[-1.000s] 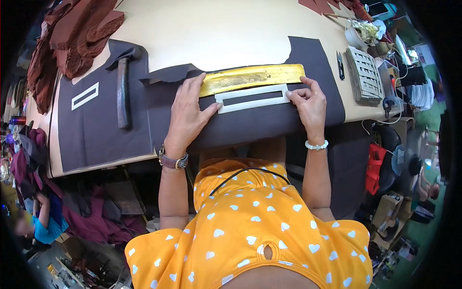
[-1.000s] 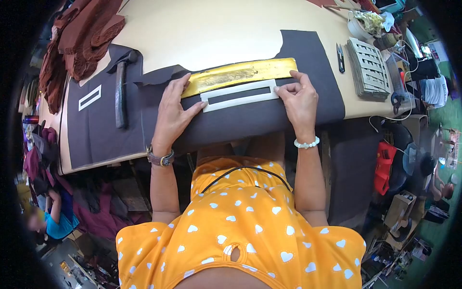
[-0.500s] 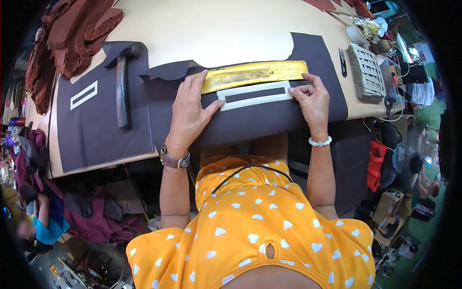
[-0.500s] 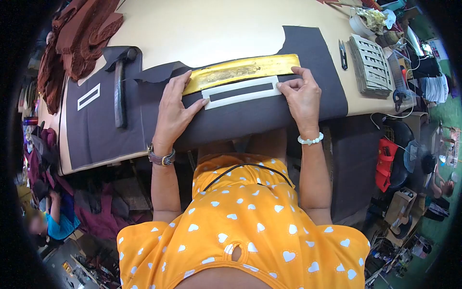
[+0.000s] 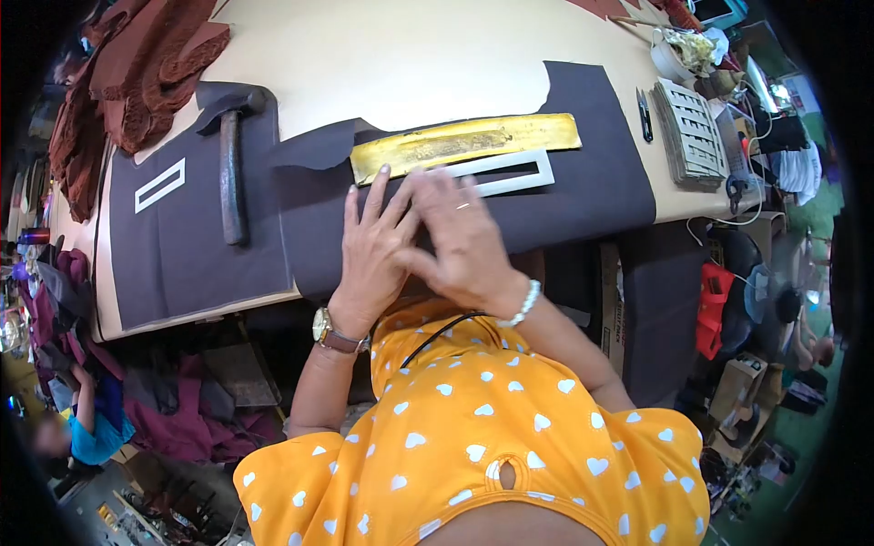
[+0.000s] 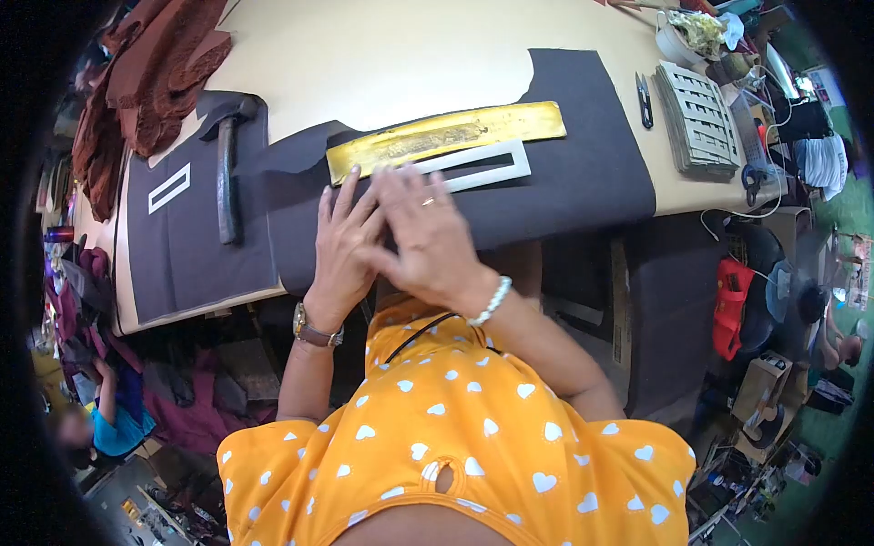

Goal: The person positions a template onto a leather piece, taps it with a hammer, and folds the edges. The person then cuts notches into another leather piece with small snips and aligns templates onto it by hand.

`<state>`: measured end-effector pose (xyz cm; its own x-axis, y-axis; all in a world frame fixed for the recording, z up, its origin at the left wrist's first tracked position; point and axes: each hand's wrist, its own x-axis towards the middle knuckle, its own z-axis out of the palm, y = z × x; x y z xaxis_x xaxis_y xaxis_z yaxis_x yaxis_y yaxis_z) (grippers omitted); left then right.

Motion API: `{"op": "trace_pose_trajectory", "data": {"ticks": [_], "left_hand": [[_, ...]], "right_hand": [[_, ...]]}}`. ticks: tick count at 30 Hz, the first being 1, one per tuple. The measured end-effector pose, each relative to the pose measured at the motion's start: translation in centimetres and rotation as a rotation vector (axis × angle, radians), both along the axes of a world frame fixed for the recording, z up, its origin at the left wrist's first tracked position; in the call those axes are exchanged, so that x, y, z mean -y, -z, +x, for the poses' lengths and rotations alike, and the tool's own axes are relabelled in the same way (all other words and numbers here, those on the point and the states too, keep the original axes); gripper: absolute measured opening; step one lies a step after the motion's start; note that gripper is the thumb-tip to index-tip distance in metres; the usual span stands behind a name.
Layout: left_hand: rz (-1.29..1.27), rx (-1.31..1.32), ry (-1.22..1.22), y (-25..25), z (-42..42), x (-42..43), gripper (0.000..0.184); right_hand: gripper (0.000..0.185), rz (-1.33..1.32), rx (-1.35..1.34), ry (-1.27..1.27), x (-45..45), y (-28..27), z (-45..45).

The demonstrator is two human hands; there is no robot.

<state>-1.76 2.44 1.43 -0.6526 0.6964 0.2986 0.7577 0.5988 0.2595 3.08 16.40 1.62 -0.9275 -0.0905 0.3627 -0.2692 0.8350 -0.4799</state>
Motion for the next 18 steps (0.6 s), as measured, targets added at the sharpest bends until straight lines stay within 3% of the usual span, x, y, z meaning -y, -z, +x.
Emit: {"op": "trace_pose_trajectory", "data": {"ticks": [4, 7, 18], "left_hand": [[-0.091, 0.040, 0.027, -0.6, -0.3, 0.7, 0.048], [-0.144, 0.051, 0.017, -1.1, -0.3, 0.5, 0.042], [-0.190, -0.045, 0.029, -1.2, 0.1, 0.5, 0.043]], "right_hand": [[0.100, 0.092, 0.117, 0.041, 0.4, 0.6, 0.5], [0.106, 0.211, 0.121, 0.125, -1.6, 0.6, 0.9], [0.108, 0.240, 0.150, 0.394, -8.0, 0.0, 2.7]]}}
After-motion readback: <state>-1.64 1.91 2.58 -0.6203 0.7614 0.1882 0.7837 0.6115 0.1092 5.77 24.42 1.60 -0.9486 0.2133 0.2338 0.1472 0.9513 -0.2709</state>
